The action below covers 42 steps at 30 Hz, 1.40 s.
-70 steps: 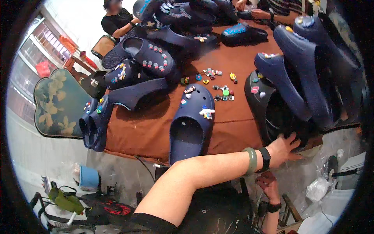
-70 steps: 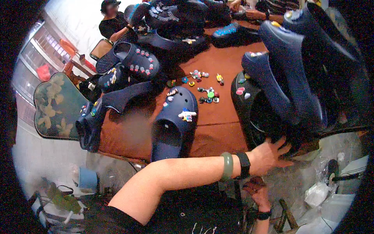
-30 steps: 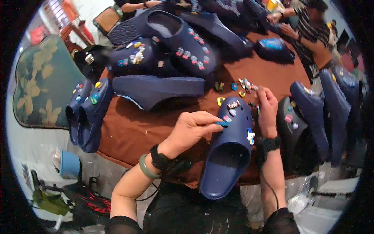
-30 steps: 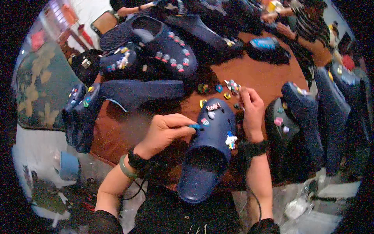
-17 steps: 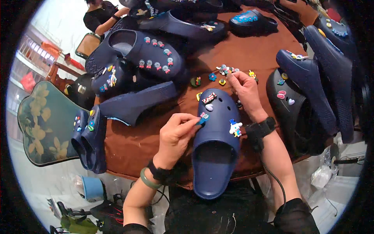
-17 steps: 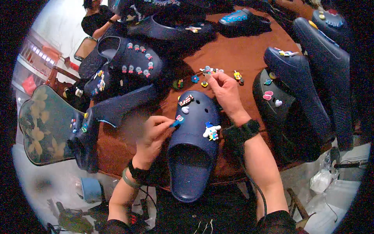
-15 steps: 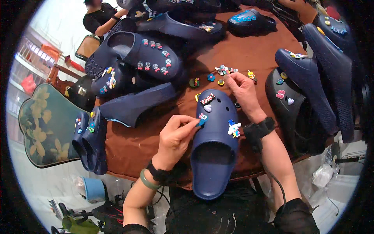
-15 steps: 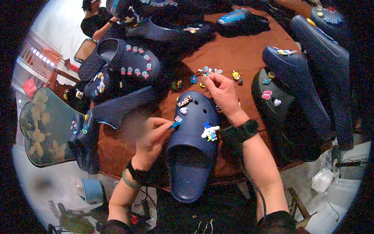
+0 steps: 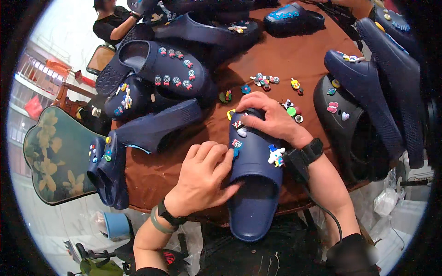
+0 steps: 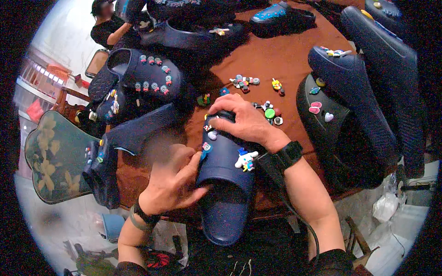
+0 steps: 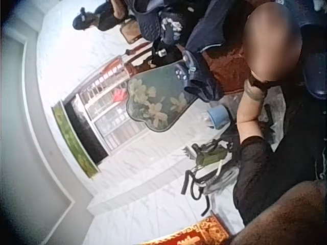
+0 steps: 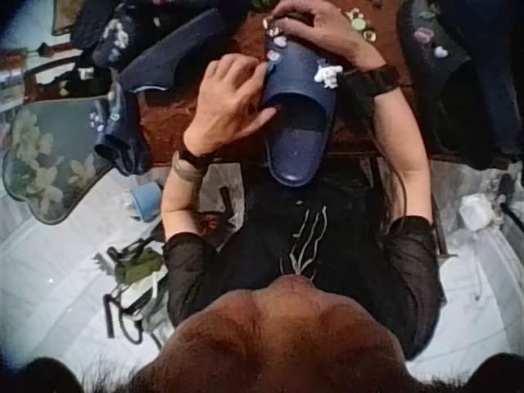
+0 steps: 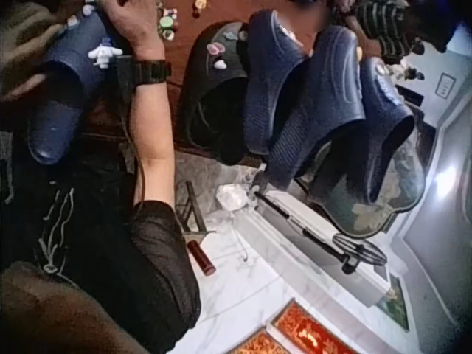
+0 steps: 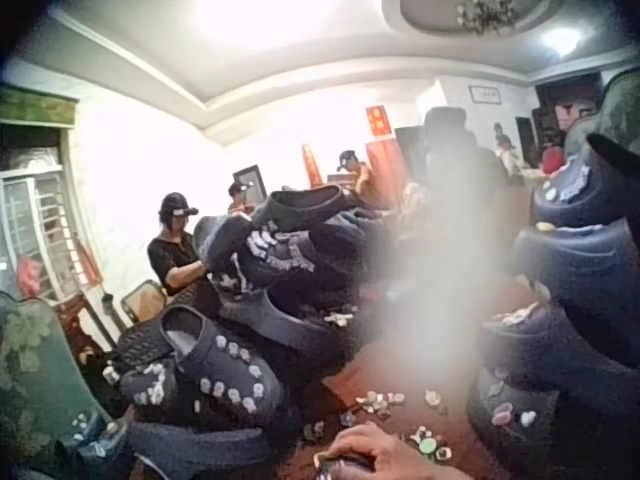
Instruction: Manually inserting decorative charms into the holes of plastic clogs.
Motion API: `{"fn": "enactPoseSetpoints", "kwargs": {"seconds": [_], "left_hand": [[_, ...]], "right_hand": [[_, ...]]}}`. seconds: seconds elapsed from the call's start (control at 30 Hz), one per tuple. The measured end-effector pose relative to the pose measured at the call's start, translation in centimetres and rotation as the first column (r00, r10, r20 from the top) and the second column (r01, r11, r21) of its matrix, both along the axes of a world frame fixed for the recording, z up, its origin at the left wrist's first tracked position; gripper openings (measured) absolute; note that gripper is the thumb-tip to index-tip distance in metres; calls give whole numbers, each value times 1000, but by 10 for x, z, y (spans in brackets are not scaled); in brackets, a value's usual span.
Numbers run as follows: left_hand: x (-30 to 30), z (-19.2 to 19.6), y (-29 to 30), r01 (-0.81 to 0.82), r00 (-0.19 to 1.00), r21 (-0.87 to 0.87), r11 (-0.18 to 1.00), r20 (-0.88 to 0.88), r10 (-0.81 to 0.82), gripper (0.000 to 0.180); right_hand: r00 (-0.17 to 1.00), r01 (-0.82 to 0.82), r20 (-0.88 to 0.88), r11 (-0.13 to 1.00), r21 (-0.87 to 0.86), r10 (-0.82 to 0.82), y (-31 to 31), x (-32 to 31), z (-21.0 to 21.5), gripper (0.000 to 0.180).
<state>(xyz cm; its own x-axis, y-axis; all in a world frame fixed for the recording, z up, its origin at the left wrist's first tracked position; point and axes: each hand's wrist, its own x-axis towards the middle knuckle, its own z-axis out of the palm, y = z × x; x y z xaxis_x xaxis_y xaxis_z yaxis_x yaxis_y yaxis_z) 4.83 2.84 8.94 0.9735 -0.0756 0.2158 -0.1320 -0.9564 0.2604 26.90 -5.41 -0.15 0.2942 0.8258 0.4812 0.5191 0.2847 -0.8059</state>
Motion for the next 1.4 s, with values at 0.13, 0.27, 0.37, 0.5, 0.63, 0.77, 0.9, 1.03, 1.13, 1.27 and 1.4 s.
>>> {"fn": "enactPoseSetpoints", "kwargs": {"seconds": [0.13, 0.27, 0.37, 0.5, 0.63, 0.77, 0.9, 1.03, 1.13, 1.27, 1.4], "left_hand": [[10, -8, -8, 43, 996, 136, 990, 72, -54, 48], [9, -16, -10, 38, 998, 128, 991, 47, -45, 46], [8, -19, -8, 17, 999, 66, 998, 27, -19, 52], [7, -27, -15, -34, 977, 69, 997, 213, 19, 44], [-4, -39, -20, -165, 961, -114, 980, 203, 185, 65], [-5, -38, -23, -228, 957, -183, 956, 141, 255, 67], [2, -32, -25, -230, 959, -196, 953, 119, 256, 67], [-1, -30, -27, -255, 957, -225, 940, 81, 279, 69], [0, -34, -27, -265, 947, -212, 941, 124, 295, 67], [3, -27, -29, -257, 951, -26, 966, 173, 258, 59], [1, -31, -27, -249, 954, -268, 931, 99, 283, 51]], "right_hand": [[999, -38, -1, 996, -82, 38, -2, 0, 4, 29], [999, -43, -27, 996, -81, 41, -2, 0, 3, 30], [999, -52, -7, 996, -74, 51, 1, 1, 3, 29], [997, -77, 4, 991, -110, 78, -2, 2, 4, 29], [999, -45, -30, 997, -54, 44, -3, 0, 1, 29], [998, -55, -17, 998, -29, 54, 2, 0, -5, 31], [999, -34, 4, 999, -36, 34, 0, 2, -6, 29], [998, -55, -12, 998, -33, 54, 2, 2, -7, 29], [1000, -27, 7, 999, -31, 27, 1, 3, -7, 30], [1000, -29, -3, 999, -25, 29, 2, 3, -11, 31], [1000, -29, -11, 999, -38, 28, 2, 1, -9, 31]]}}
